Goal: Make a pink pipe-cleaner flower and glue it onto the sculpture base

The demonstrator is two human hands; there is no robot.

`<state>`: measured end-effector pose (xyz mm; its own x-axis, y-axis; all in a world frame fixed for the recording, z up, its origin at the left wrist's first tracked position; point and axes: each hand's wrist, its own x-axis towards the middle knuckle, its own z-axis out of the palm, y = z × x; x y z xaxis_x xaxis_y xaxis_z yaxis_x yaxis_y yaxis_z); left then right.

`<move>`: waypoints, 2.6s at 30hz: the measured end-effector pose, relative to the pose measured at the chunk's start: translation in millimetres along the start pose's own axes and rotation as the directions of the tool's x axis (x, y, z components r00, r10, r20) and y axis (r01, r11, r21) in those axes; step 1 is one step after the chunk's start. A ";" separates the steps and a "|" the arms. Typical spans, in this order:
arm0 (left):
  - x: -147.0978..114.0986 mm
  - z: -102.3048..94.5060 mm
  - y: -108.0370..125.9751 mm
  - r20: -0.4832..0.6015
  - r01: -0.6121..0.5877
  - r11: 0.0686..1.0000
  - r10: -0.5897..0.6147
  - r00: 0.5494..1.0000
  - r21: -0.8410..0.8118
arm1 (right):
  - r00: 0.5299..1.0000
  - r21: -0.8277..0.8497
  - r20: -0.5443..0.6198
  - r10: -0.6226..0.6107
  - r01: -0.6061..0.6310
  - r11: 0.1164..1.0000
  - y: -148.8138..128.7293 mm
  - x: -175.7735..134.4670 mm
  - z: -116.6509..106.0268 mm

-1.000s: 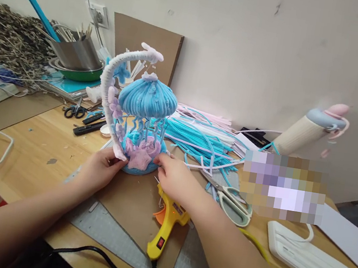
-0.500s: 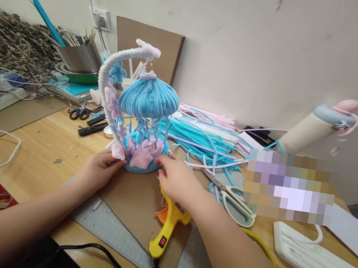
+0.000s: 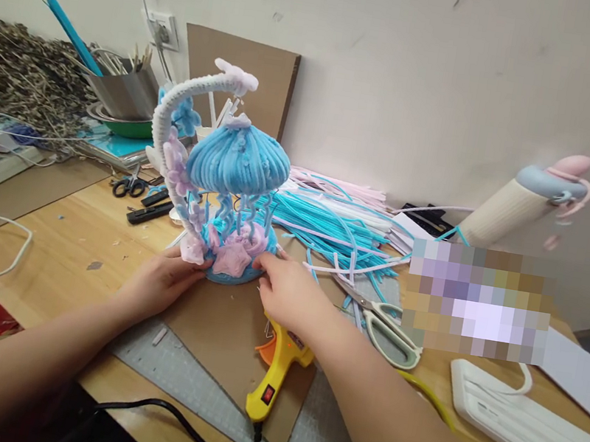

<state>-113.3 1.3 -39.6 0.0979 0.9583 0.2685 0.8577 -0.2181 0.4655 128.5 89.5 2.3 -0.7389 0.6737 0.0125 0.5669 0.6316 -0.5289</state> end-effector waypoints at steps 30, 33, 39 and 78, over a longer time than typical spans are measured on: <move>13.9 12.3 33.6 -0.130 0.520 0.854 -0.513 0.849 0.028 | 1.000 0.020 -0.005 0.010 -0.010 1.000 7.4 -0.9 4.0; 14.7 12.7 30.4 -0.145 0.553 0.833 -0.549 0.823 -0.016 | 1.000 0.030 0.011 -0.010 0.009 1.000 4.8 -0.7 3.5; 15.6 13.5 23.4 -0.151 0.560 0.820 -0.572 0.806 -0.116 | 1.000 0.031 0.000 -0.025 0.025 0.999 2.1 1.6 1.6; -3.4 8.6 8.9 -0.194 0.228 0.968 -0.245 0.950 -0.107 | 0.996 -0.009 -0.010 -0.083 0.083 0.997 8.2 3.5 3.2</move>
<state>-101.7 -2.3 -43.6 -0.2155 0.9279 0.3043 0.7982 -0.0122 0.6022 129.3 95.8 -4.7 -0.7799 0.6226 0.0645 0.5068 0.6886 -0.5186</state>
